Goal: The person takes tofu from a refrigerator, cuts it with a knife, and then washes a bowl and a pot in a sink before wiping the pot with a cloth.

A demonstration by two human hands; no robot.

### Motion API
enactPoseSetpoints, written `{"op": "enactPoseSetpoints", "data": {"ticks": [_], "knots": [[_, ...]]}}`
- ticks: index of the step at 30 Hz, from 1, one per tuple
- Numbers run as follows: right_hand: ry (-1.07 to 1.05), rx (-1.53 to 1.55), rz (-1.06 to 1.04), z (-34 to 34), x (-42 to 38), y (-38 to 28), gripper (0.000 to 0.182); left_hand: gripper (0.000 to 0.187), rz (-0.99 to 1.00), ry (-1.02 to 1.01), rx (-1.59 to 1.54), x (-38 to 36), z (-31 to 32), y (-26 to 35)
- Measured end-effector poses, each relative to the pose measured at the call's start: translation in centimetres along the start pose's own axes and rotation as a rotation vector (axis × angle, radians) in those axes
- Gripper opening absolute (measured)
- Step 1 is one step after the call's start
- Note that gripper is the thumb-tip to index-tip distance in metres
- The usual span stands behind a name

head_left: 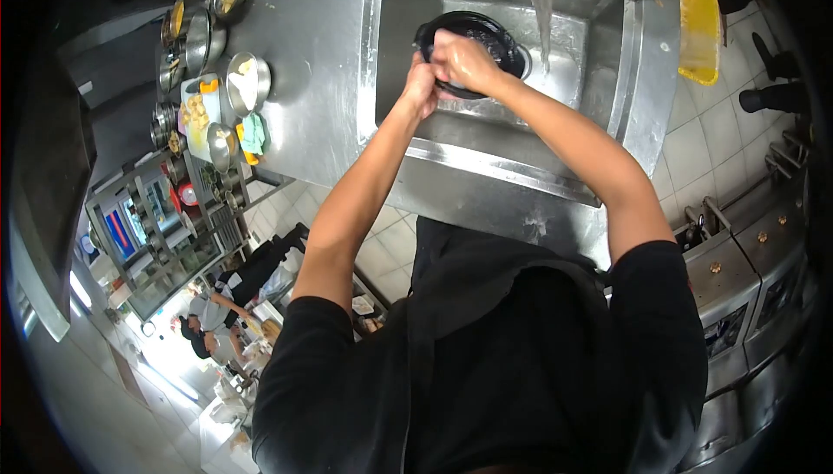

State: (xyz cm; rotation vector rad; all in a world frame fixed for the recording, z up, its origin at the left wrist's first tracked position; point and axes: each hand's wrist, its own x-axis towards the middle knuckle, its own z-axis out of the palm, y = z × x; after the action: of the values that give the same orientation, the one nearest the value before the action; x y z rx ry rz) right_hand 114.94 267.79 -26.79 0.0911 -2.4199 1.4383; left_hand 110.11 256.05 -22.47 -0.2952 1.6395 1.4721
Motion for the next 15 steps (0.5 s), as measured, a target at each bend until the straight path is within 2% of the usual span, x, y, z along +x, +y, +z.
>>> {"op": "enactPoseSetpoints", "data": {"ticks": [1, 2, 4, 5, 6, 7, 8, 10, 12, 14, 15], "knots": [[-0.160, 0.013, 0.013, -0.4, -0.4, 0.0, 0.004, 0.060, 0.081, 0.002, 0.014, 0.1, -0.6, 0.0], [-0.330, -0.121, 0.066, -1.3, -1.0, 0.4, 0.003, 0.062, 0.077, -0.016, 0.038, 0.0, -1.4, 0.0], [-0.542, -0.692, -0.187, -3.5, -0.8, 0.9, 0.009, 0.066, 0.022, -0.061, 0.067, -0.8, -1.5, -0.3], [-0.430, -0.760, -0.241, -4.4, -0.3, 1.0, 0.010, 0.067, -0.045, -0.099, -0.008, -1.1, -1.1, -0.7], [-0.368, -0.758, -0.390, -4.8, 0.1, 1.6, 0.012, 0.068, -0.102, -0.139, -0.086, -1.1, -0.6, -1.0], [-0.222, -0.667, -0.417, -4.6, 0.4, 1.3, 0.013, 0.067, -0.208, -0.233, -0.215, -0.6, -0.6, -1.2], [-0.078, -0.572, -0.447, -4.1, 0.4, 0.8, 0.015, 0.062, -0.169, -0.204, -0.137, -0.3, -0.8, -1.6], [-0.031, -0.343, -0.537, -3.4, 0.0, 0.3, 0.017, 0.055, -0.240, -0.315, -0.062, 0.2, -1.6, -0.2], [0.082, -0.339, -0.623, -2.8, -0.2, -0.4, 0.015, 0.040, -0.250, -0.279, 0.086, -0.5, -1.7, 1.4], [0.077, -0.408, -0.606, -3.5, -0.2, 0.0, 0.014, 0.038, -0.424, -0.371, 0.205, 0.2, -2.5, 2.4], [0.088, -0.524, -0.369, -4.4, 0.0, 0.2, 0.019, 0.047, -0.390, -0.345, 0.215, -0.7, -1.7, 3.3]]}}
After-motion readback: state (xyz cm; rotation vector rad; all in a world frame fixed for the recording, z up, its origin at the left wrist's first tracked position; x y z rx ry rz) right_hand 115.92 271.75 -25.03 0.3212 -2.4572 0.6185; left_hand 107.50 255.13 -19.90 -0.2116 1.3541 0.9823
